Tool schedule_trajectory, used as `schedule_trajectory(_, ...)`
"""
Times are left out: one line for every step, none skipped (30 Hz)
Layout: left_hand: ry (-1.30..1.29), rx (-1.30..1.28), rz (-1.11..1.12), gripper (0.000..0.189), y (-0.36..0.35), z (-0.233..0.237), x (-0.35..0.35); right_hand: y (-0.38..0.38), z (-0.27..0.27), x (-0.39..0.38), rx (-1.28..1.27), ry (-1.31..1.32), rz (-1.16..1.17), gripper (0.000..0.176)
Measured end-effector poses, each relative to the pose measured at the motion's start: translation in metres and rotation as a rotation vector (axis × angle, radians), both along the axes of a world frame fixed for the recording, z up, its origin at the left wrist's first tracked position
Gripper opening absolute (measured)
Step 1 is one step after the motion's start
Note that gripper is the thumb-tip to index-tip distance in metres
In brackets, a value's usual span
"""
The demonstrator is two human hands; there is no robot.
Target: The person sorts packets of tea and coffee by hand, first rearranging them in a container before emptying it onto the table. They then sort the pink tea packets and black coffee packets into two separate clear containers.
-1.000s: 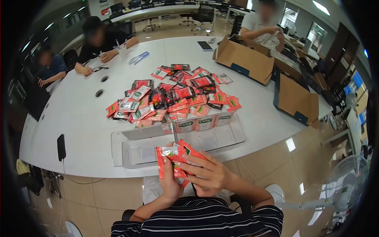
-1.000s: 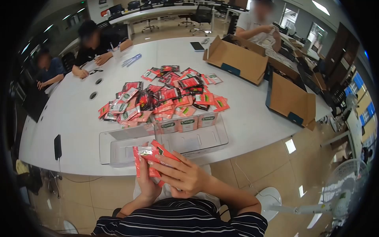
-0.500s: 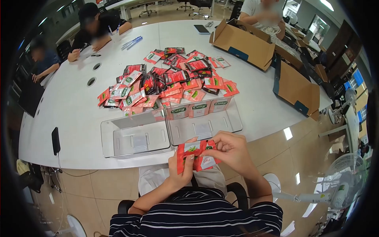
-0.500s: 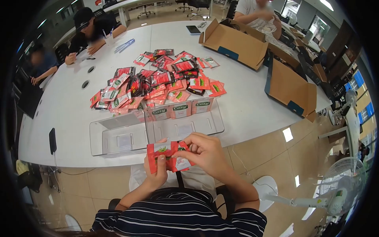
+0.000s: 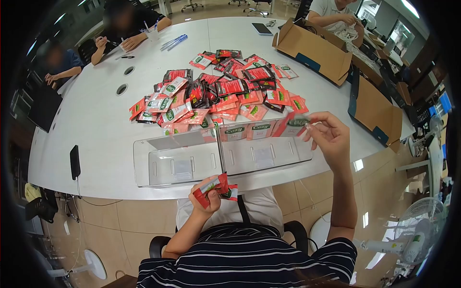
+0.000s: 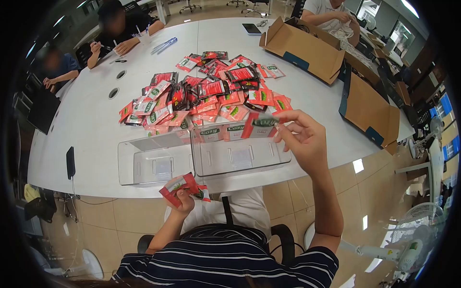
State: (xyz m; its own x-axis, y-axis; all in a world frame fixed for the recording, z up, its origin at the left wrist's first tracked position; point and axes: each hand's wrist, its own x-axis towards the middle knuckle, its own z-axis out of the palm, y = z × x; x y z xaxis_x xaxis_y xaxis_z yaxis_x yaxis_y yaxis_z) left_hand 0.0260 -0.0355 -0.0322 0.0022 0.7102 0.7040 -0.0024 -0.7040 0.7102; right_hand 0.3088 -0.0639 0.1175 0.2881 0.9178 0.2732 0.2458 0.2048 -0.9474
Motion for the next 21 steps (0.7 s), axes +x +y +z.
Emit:
schedule_trajectory(-0.018,-0.015,0.015,0.040,0.000,-0.001,0.000,0.002,-0.004,0.006,0.004,-0.005,0.022,0.016)
schedule_trajectory(0.004,-0.015,0.018,0.041,0.000,-0.005,-0.002,0.003,-0.009,0.010,0.003,-0.008,0.042,0.017)
schedule_trajectory(0.026,-0.015,0.021,0.041,0.000,-0.008,-0.004,0.004,-0.011,0.014,0.004,-0.015,0.061,0.017)
schedule_trajectory(0.025,-0.033,0.020,0.041,0.000,-0.010,-0.004,0.003,-0.009,0.014,-0.049,-0.050,0.055,0.017)
schedule_trajectory(0.025,-0.051,0.020,0.042,0.000,-0.011,-0.004,0.003,-0.007,0.014,-0.101,-0.084,0.049,0.017)
schedule_trajectory(0.006,-0.063,0.019,0.042,0.002,-0.010,-0.002,0.003,-0.006,0.013,-0.155,-0.117,0.046,0.017)
schedule_trajectory(-0.012,-0.080,0.020,0.042,0.001,-0.007,-0.001,0.004,-0.007,0.012,-0.197,-0.169,0.031,0.016)
schedule_trajectory(-0.031,-0.094,0.020,0.042,0.001,-0.005,0.000,0.006,-0.011,0.012,-0.237,-0.222,0.017,0.016)
schedule_trajectory(-0.016,-0.102,0.009,0.042,0.001,-0.004,-0.001,0.009,-0.015,0.013,-0.274,-0.276,0.000,0.016)
schedule_trajectory(-0.002,-0.110,-0.004,0.042,0.001,-0.002,-0.002,0.014,-0.025,0.017,-0.106,-0.521,-0.005,0.014)
schedule_trajectory(0.012,-0.119,-0.016,0.041,0.000,-0.003,-0.003,0.015,-0.026,0.018,-0.107,-0.684,-0.035,0.014)
schedule_trajectory(0.019,-0.119,0.000,0.041,0.000,-0.007,-0.004,0.016,-0.025,0.017,-0.108,-0.845,-0.063,0.014)
schedule_trajectory(0.027,-0.120,0.017,0.041,-0.001,-0.014,-0.005,0.016,-0.024,0.016,-0.109,-1.005,-0.090,0.015)
schedule_trajectory(0.035,-0.119,0.034,0.041,-0.001,-0.017,-0.006,0.016,-0.025,0.016,-0.069,-1.050,-0.113,0.015)
schedule_trajectory(0.039,-0.116,0.024,0.041,-0.001,-0.015,-0.006,0.017,-0.025,0.015,-0.026,-1.095,-0.138,0.016)
schedule_trajectory(0.042,-0.112,0.014,0.041,0.000,-0.011,-0.005,0.018,-0.024,0.015,0.020,-1.140,-0.163,0.017)
schedule_trajectory(0.045,-0.107,0.005,0.041,0.001,-0.008,-0.004,0.019,-0.025,0.015,0.035,-1.159,-0.166,0.018)
schedule_trajectory(0.053,-0.059,0.058,0.042,0.002,-0.008,-0.002,0.020,-0.026,0.016,0.047,-1.179,-0.168,0.019)
schedule_trajectory(0.061,-0.074,0.037,0.042,0.003,-0.007,-0.002,0.022,-0.027,0.018,0.060,-1.200,-0.172,0.020)
schedule_trajectory(0.070,-0.091,0.015,0.042,0.002,-0.002,-0.004,0.023,-0.027,0.018,0.059,-1.205,-0.181,0.021)
schedule_trajectory(0.078,-0.108,-0.007,0.042,0.001,0.000,-0.004,0.025,-0.028,0.017,0.058,-1.212,-0.189,0.022)
